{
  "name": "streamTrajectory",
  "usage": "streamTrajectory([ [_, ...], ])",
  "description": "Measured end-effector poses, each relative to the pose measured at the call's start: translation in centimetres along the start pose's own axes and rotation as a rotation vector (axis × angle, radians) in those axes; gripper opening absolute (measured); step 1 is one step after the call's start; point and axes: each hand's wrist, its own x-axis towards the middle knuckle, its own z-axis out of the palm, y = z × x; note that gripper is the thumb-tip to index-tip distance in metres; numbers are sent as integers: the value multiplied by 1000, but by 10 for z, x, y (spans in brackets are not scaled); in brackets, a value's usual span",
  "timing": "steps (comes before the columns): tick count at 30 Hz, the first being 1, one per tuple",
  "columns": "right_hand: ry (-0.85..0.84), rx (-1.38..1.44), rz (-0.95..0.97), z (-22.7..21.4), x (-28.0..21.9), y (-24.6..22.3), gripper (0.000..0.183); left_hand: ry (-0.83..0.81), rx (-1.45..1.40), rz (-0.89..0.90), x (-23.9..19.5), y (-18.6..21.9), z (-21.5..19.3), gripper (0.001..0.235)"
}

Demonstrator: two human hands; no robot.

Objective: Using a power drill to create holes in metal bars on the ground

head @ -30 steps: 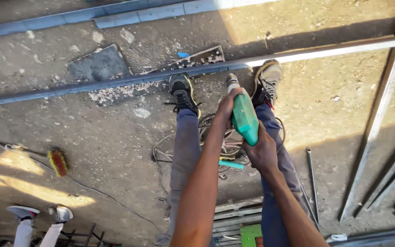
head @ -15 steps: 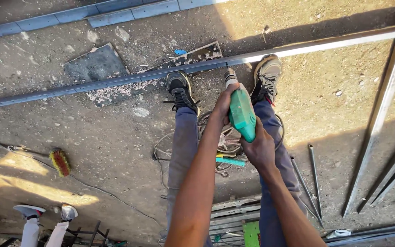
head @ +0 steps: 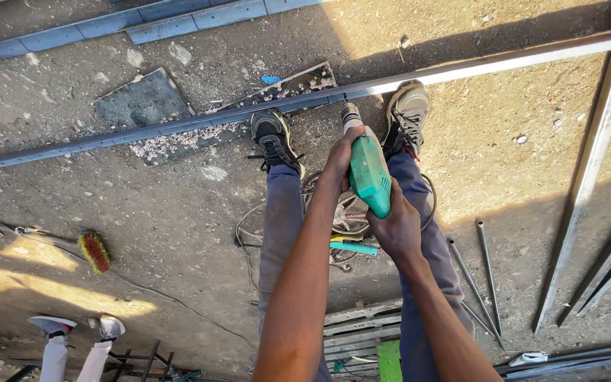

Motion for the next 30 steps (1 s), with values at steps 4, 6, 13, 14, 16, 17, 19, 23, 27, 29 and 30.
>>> streamTrajectory([
  [4,-51,20,32,-6,1,-6,74,10,-7,-8,-9,6,3,37],
  [6,-56,17,30,-11,2,-9,74,9,-7,-5,-8,5,3,37],
  [13,-192,37,-67,-25,11,-12,81,-12,-87,-38,-3,-3,-2,41],
  [14,-188,-19,-77,-21,11,-9,81,-17,-74,-27,0,-6,-6,43],
  [16,-181,-76,-83,-24,15,-18,83,34,60,-3,-36,8,-8,69],
  [17,-179,-140,-91,-26,15,-23,85,84,187,19,-56,15,-8,99],
  [19,-173,-184,-111,-23,14,-33,87,164,332,162,-90,19,1,88],
  [23,-187,-315,-199,2,23,-21,92,603,904,616,-78,-13,-3,34],
  [27,-161,-432,-298,17,37,4,95,749,1344,925,-72,-4,3,10],
  [29,-204,-486,-343,18,35,9,102,679,1531,979,-71,-5,-6,9],
  [30,-207,-484,-334,24,35,14,102,671,1538,974,-66,-6,-11,9],
])
